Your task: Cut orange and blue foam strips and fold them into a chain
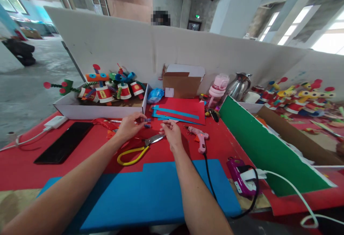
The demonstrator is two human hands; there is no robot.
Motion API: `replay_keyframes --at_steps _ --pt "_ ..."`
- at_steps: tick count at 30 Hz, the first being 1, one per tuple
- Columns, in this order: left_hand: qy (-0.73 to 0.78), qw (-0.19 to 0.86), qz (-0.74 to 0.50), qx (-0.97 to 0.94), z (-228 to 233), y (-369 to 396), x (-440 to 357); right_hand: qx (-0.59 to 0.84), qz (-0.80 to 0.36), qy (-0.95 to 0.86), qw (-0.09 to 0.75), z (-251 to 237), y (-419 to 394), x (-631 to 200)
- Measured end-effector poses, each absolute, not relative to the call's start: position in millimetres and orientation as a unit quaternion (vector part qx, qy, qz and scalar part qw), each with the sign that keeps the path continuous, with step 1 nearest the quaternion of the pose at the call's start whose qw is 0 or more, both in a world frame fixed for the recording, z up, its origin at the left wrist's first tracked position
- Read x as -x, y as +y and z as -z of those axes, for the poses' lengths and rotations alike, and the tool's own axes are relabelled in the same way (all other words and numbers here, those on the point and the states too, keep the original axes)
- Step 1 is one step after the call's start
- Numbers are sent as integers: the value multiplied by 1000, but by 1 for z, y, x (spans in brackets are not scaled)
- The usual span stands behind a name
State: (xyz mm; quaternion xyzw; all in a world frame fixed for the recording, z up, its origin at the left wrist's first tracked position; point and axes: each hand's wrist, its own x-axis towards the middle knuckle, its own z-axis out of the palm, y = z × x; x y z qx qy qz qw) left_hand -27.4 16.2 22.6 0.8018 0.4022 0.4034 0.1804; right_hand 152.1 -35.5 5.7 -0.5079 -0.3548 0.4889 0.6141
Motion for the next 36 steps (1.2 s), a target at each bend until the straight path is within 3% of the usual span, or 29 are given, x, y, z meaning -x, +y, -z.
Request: replay_keyframes --at_steps 10,18,24,30,36 --pt "479 77 -219 -847 -16 43 -3 513 -502 -302 628 -3 -32 -159" --pt "494 42 -254 -831 -26 46 34 497 -518 -276 639 -9 -35 -155" --pt "568 -31 -163 -806 -25 48 63 506 -520 -274 631 -14 -38 -152" --pt "572 -14 -49 -819 -24 47 42 519 -525 -272 618 -14 -38 -153" --pt "588 -8 -58 -806 -31 47 42 518 -532 -274 611 -13 -37 -153"
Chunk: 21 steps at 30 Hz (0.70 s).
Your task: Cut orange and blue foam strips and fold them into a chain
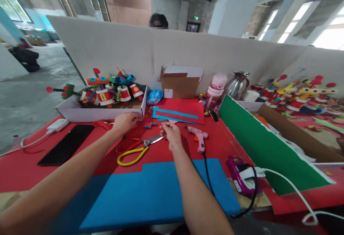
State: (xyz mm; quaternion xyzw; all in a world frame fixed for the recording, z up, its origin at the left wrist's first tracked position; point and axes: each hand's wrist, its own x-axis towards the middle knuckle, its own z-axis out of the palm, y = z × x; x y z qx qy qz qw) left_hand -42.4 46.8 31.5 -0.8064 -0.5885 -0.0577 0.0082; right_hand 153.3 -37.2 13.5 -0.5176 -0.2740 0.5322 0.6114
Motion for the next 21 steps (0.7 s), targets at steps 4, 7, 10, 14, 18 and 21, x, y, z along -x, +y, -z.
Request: replay_keyframes --at_steps 4,7,10,14,18,21 --pt "-555 -12 168 815 -39 49 57 509 -539 -277 611 -14 -38 -152" --pt "-519 -4 236 821 -45 49 66 511 -539 -276 610 -14 -38 -151" --pt "-489 38 284 824 -57 43 73 509 -540 -277 611 -14 -38 -153" --pt "-448 129 343 816 -80 31 81 511 -536 -273 614 -15 -38 -154" --pt "-420 245 338 806 -88 23 81 509 -537 -275 614 -16 -39 -153" --pt "-399 291 269 827 -73 25 78 510 -539 -279 609 -15 -39 -153"
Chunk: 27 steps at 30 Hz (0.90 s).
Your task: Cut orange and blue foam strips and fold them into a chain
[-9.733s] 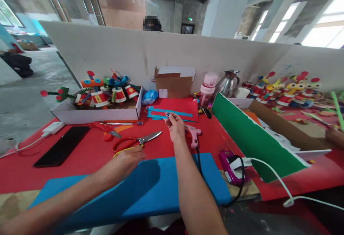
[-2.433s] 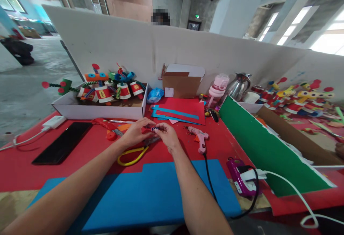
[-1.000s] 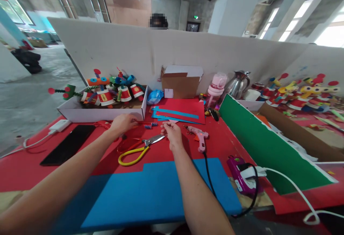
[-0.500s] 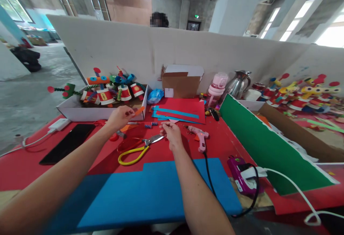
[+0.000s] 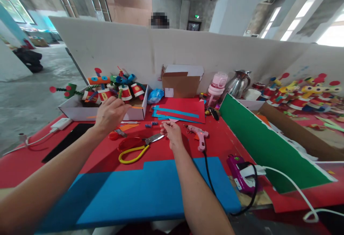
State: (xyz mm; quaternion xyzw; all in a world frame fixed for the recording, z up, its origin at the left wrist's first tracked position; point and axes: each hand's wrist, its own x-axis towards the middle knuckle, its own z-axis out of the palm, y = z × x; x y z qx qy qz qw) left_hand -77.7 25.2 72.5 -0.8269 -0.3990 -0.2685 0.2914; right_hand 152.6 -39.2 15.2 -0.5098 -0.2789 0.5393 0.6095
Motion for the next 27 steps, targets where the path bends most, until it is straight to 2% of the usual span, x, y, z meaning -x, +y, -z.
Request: replay_keyframes --at_steps 5,10,19,27 --pt "-403 203 141 881 -33 36 82 521 -533 -274 608 -14 -38 -154" --pt "-455 102 118 877 -25 39 97 513 -538 -281 607 -12 -38 -153" --pt "-458 72 5 886 -24 31 80 518 -539 -288 599 -12 -38 -152" --pt "-467 58 57 880 -35 15 101 521 -539 -275 602 -10 -37 -155"
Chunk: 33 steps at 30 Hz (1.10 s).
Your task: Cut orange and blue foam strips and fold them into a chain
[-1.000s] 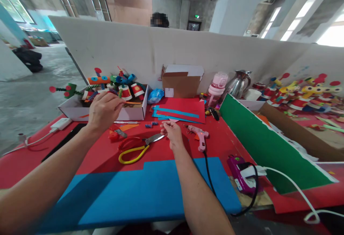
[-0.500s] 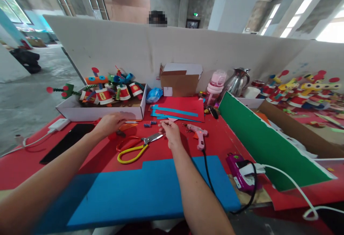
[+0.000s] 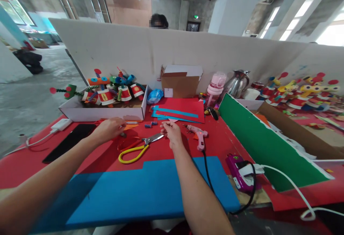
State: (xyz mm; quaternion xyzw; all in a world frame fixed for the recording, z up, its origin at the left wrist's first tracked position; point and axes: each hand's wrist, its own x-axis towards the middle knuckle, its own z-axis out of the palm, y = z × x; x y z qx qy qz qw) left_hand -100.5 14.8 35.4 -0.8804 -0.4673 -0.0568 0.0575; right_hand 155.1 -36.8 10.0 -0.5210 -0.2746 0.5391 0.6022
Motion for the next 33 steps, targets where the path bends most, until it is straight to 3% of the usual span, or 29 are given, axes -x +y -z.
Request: replay_keyframes --at_steps 5,13,18,25,33 --pt "-463 24 63 884 -41 10 117 522 -537 -289 596 -8 -38 -151" --pt "-460 48 -39 886 -37 26 69 518 -522 -287 614 -10 -38 -156" --pt "-430 32 8 902 -32 23 64 519 -522 -265 622 -10 -35 -161" --pt "-464 12 -36 885 -31 33 69 509 -528 -288 615 -11 -37 -156" --pt "-479 -41 17 877 -66 16 86 502 -529 -303 614 -15 -40 -157"
